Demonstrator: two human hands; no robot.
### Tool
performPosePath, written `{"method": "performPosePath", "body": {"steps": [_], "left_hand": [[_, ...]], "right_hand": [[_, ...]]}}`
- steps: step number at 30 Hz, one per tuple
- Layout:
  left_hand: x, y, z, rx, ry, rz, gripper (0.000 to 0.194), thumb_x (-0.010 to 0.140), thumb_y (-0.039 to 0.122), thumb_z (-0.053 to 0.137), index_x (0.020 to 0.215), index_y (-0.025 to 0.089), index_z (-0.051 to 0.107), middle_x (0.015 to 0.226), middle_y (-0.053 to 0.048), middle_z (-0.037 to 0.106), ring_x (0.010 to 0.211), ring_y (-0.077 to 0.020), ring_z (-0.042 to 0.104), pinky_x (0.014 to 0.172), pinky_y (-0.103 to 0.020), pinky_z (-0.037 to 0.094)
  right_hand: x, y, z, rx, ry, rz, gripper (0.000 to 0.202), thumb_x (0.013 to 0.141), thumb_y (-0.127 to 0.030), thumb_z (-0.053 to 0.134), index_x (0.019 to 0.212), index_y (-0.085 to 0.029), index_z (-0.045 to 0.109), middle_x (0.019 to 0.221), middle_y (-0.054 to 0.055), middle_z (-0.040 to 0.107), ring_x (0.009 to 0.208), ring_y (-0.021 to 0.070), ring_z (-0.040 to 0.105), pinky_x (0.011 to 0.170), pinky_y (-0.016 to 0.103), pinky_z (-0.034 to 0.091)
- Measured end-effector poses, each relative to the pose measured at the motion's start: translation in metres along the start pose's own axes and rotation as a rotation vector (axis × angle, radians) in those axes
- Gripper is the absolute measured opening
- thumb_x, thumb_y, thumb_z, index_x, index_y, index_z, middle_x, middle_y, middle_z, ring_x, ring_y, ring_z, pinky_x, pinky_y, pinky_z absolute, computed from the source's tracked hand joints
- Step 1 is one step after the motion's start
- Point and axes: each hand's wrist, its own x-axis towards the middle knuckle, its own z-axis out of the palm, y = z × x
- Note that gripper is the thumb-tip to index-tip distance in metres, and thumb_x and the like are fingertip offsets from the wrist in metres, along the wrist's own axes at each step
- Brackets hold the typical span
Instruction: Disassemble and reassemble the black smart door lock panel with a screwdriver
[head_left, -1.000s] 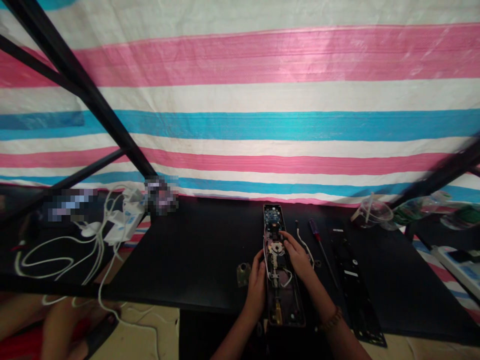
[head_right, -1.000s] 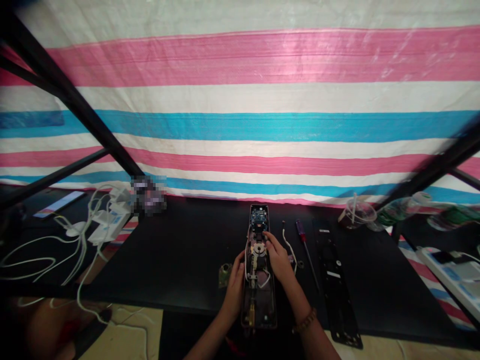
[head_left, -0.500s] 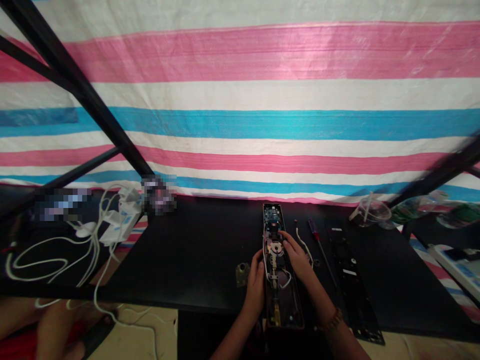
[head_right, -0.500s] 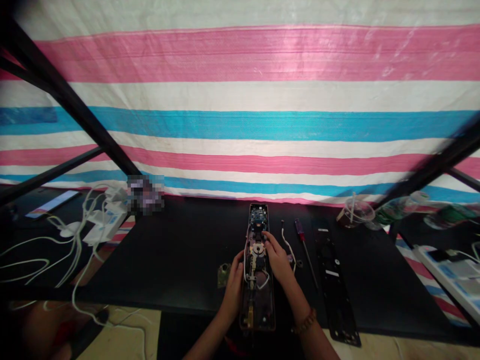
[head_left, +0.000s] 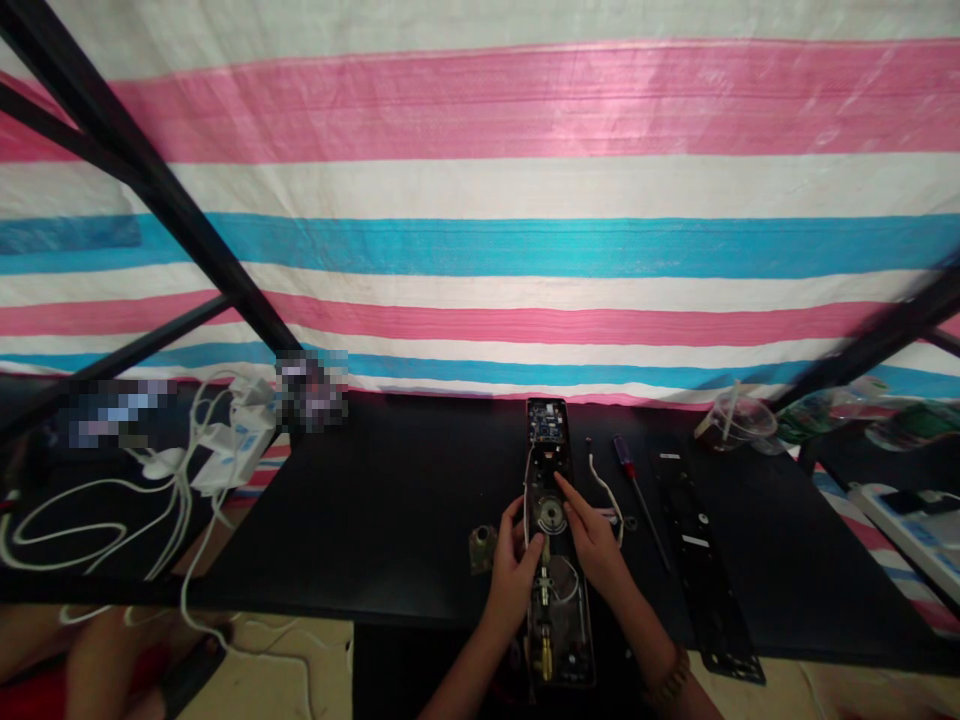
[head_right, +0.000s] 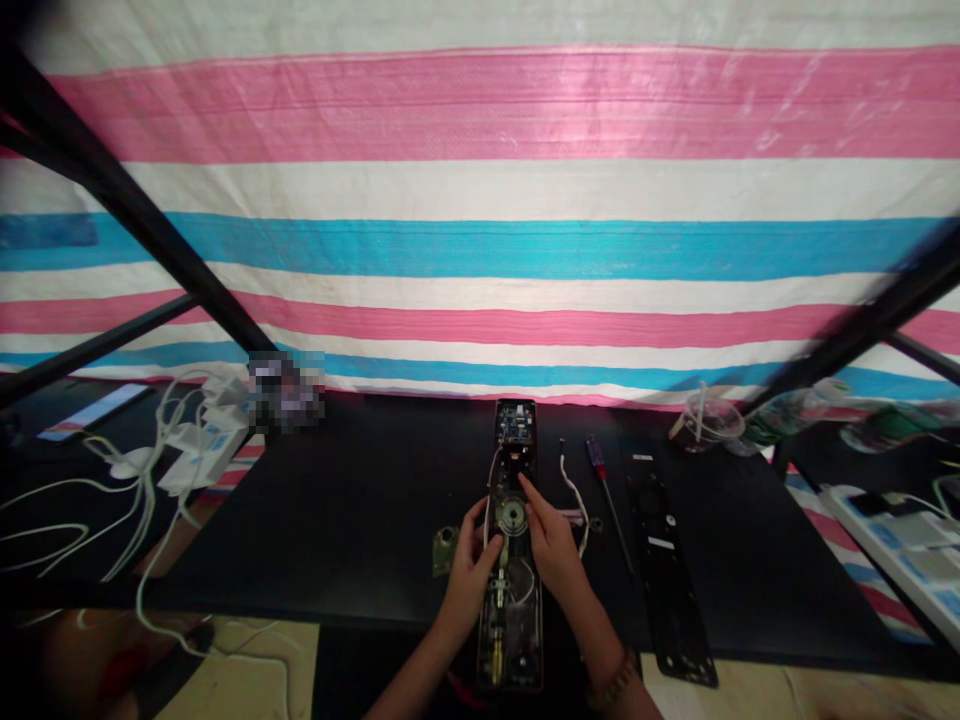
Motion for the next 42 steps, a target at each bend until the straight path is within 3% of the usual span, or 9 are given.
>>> {"method": "performPosePath", "body": {"steps": [6,9,12,15,20,25,31,35,42], "left_hand": [[-0.002,-0.002,0.003,0.095,0.044,0.039,0.057,0.085,0.047,0.067,0.133,0.022,0.050,0.122,-0.011,0.071,0.109,-0.0253,0.069,0.098,-0.040,0.053],[-0.002,-0.004,0.002,0.133,0.051,0.063,0.053,0.089,0.045,0.063,0.134,0.022,0.049,0.123,-0.011,0.070,0.111,-0.0246,0.068,0.100,-0.041,0.051],[-0.002,-0.006,0.001,0.157,0.044,0.055,0.053,0.090,0.044,0.061,0.136,0.022,0.046,0.122,-0.011,0.071,0.109,-0.0242,0.069,0.100,-0.041,0.051],[-0.001,-0.006,0.000,0.168,0.049,0.053,0.055,0.089,0.044,0.062,0.136,0.021,0.046,0.121,-0.011,0.071,0.110,-0.0250,0.069,0.100,-0.042,0.051],[0.001,-0.005,0.000,0.218,0.052,0.059,0.053,0.090,0.044,0.060,0.136,0.021,0.044,0.122,-0.011,0.070,0.112,-0.0244,0.068,0.102,-0.041,0.049],[0.001,-0.003,0.001,0.244,0.048,0.056,0.053,0.091,0.045,0.059,0.136,0.021,0.044,0.122,-0.011,0.070,0.111,-0.0246,0.068,0.099,-0.040,0.051],[0.003,-0.004,0.001,0.278,0.058,0.115,0.049,0.091,0.043,0.057,0.134,0.020,0.046,0.124,-0.012,0.068,0.113,-0.0245,0.068,0.099,-0.040,0.051],[0.005,-0.005,0.001,0.314,0.073,0.161,0.047,0.091,0.042,0.058,0.131,0.020,0.049,0.130,-0.012,0.066,0.119,-0.0244,0.065,0.105,-0.040,0.047],[-0.003,0.003,0.004,0.381,0.100,0.141,0.044,0.094,0.042,0.053,0.133,0.020,0.049,0.129,-0.012,0.067,0.119,-0.0242,0.065,0.104,-0.043,0.048]], "right_hand": [[-0.015,-0.007,-0.007,-0.167,-0.016,-0.069,0.056,0.100,-0.037,0.043,0.154,-0.022,0.039,0.138,0.009,0.065,0.118,0.0231,0.066,0.102,0.040,0.051],[-0.023,0.000,-0.029,-0.286,0.190,-0.057,0.060,0.100,-0.037,0.044,0.156,-0.021,0.032,0.131,0.013,0.068,0.110,0.0231,0.070,0.095,0.039,0.055],[-0.029,0.019,-0.060,-0.514,0.425,-0.082,0.047,0.096,-0.040,0.049,0.136,-0.016,0.057,0.116,0.016,0.071,0.104,0.0288,0.068,0.095,0.047,0.053],[-0.034,0.037,-0.082,-0.696,0.345,-0.095,0.032,0.093,-0.038,0.051,0.109,-0.017,0.070,0.103,0.016,0.071,0.097,0.0318,0.066,0.091,0.051,0.053],[-0.037,0.037,-0.090,-0.723,0.256,-0.081,0.026,0.094,-0.026,0.050,0.109,-0.019,0.071,0.105,0.014,0.069,0.098,0.0287,0.064,0.091,0.048,0.053],[-0.029,-0.001,-0.071,-0.597,0.403,-0.155,0.022,0.095,-0.030,0.057,0.109,-0.020,0.070,0.106,0.012,0.067,0.099,0.0277,0.065,0.090,0.046,0.054],[-0.024,-0.049,-0.011,-0.495,0.173,-0.331,0.024,0.093,-0.018,0.059,0.115,-0.024,0.068,0.108,0.009,0.066,0.103,0.0247,0.061,0.093,0.043,0.053],[-0.021,-0.055,0.007,-0.590,0.132,-0.316,0.022,0.086,-0.012,0.063,0.103,-0.023,0.071,0.105,0.009,0.064,0.104,0.0271,0.056,0.095,0.048,0.051],[-0.027,-0.054,0.009,-0.656,0.218,-0.270,0.022,0.083,-0.011,0.065,0.102,-0.022,0.070,0.119,0.012,0.058,0.115,0.0292,0.053,0.102,0.050,0.046]]}}
